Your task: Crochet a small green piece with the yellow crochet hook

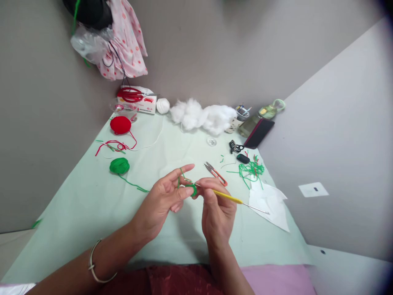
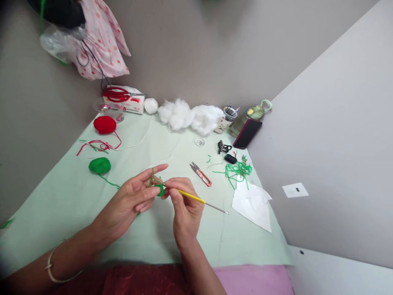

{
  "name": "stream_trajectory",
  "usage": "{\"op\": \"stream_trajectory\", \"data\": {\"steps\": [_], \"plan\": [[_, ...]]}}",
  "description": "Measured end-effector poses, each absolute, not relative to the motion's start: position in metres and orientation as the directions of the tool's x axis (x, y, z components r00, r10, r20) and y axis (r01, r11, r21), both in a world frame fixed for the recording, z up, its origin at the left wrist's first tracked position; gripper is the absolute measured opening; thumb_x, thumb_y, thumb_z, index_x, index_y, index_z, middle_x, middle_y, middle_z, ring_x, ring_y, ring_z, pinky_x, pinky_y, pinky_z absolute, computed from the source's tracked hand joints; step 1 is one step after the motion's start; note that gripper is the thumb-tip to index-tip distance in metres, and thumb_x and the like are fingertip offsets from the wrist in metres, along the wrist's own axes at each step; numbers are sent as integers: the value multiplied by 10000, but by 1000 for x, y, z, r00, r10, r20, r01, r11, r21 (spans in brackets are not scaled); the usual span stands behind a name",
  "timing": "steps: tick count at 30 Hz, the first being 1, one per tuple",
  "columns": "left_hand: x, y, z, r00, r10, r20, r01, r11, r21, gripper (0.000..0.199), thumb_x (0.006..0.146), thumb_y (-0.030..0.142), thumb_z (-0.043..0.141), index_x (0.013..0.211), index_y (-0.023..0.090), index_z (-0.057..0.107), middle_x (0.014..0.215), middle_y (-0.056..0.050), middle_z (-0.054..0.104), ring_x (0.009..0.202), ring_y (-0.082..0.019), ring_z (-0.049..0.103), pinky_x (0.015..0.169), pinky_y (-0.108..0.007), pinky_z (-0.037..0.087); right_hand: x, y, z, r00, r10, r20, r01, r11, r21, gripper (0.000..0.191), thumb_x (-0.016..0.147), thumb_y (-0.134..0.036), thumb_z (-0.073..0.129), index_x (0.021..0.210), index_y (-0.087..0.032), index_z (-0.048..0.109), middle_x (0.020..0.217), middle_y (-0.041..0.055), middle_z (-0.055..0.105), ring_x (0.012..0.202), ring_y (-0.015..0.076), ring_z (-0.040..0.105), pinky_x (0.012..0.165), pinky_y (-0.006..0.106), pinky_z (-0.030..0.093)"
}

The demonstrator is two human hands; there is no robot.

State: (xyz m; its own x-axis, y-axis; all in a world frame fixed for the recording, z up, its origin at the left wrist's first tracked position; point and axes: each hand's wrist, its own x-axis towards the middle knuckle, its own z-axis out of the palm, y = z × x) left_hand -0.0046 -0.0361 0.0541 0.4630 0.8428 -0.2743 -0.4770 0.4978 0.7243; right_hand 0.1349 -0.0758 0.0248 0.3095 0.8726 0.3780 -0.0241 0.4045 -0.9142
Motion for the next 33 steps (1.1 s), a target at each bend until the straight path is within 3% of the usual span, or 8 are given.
{"op": "stream_trajectory", "data": {"steps": [5, 7, 14, 19, 24, 27, 30, 33], "plan": [[-1, -41, 51, 389, 885, -254, -497, 434, 752, 509, 827, 258, 892, 1309, 236, 727, 862, 40, 659, 525, -9, 378, 479, -167, 310, 132, -81, 27, 318, 771, 551, 319, 460, -829, 264, 1008, -139, 626, 1082, -314, 809, 950, 29, 762, 891, 179, 705, 759, 342, 585], [-1, -42, 49, 350, 911, -218, -503, 379, 777, 476, 848, 245, 876, 1302, 275, 735, 878, 49, 651, 528, -5, 404, 483, -168, 312, 131, -83, 28, 314, 764, 563, 358, 454, -816, 276, 1004, -132, 630, 1095, -320, 810, 954, 31, 773, 922, 191, 713, 786, 356, 592], [-5, -41, 54, 453, 845, -284, -506, 506, 699, 624, 826, 243, 897, 1409, 245, 673, 838, 37, 663, 497, -5, 323, 475, -160, 309, 132, -78, 27, 327, 869, 372, -2, 394, -919, 187, 1016, -241, 653, 1023, -327, 819, 900, 10, 738, 780, 155, 680, 690, 315, 560], [-10, -36, 50, 556, 784, -276, -507, 583, 635, 465, 869, 213, 856, 1320, 255, 752, 880, 15, 652, 495, 16, 305, 472, -149, 271, 142, -77, 25, 360, 891, 277, -103, 333, -937, 128, 993, -293, 692, 973, -263, 814, 888, 24, 717, 762, 153, 682, 699, 317, 563], [-14, -36, 46, 516, 821, -242, -506, 521, 688, 304, 871, 217, 850, 1170, 271, 834, 917, 21, 608, 502, 22, 288, 468, -165, 247, 148, -75, 34, 403, 883, 242, -134, 319, -938, 170, 976, -330, 701, 879, -228, 796, 830, 25, 722, 617, 128, 627, 604, 303, 549], [-8, -42, 48, 403, 887, -225, -504, 421, 754, 392, 841, 235, 881, 1222, 301, 813, 890, 33, 607, 520, -4, 335, 477, -186, 270, 141, -78, 34, 353, 862, 364, 71, 363, -929, 151, 988, -275, 673, 929, -249, 809, 840, 40, 724, 670, 158, 652, 601, 319, 552], [-3, -46, 50, 414, 873, -257, -493, 453, 743, 507, 828, 266, 894, 1319, 267, 766, 731, 63, 530, 521, -36, 341, 499, -203, 300, 136, -82, 30, 300, 744, 598, 421, 459, -782, 219, 961, -169, 688, 1042, -316, 828, 946, 62, 754, 850, 211, 703, 698, 369, 576], [-5, -42, 51, 505, 808, -303, -500, 560, 660, 404, 854, 293, 869, 1241, 199, 804, 712, 63, 483, 518, -30, 288, 500, -203, 294, 139, -81, 31, 361, 727, 584, 355, 472, -807, 230, 986, -169, 656, 1029, -320, 824, 892, 42, 743, 813, 194, 683, 701, 361, 559]]}}
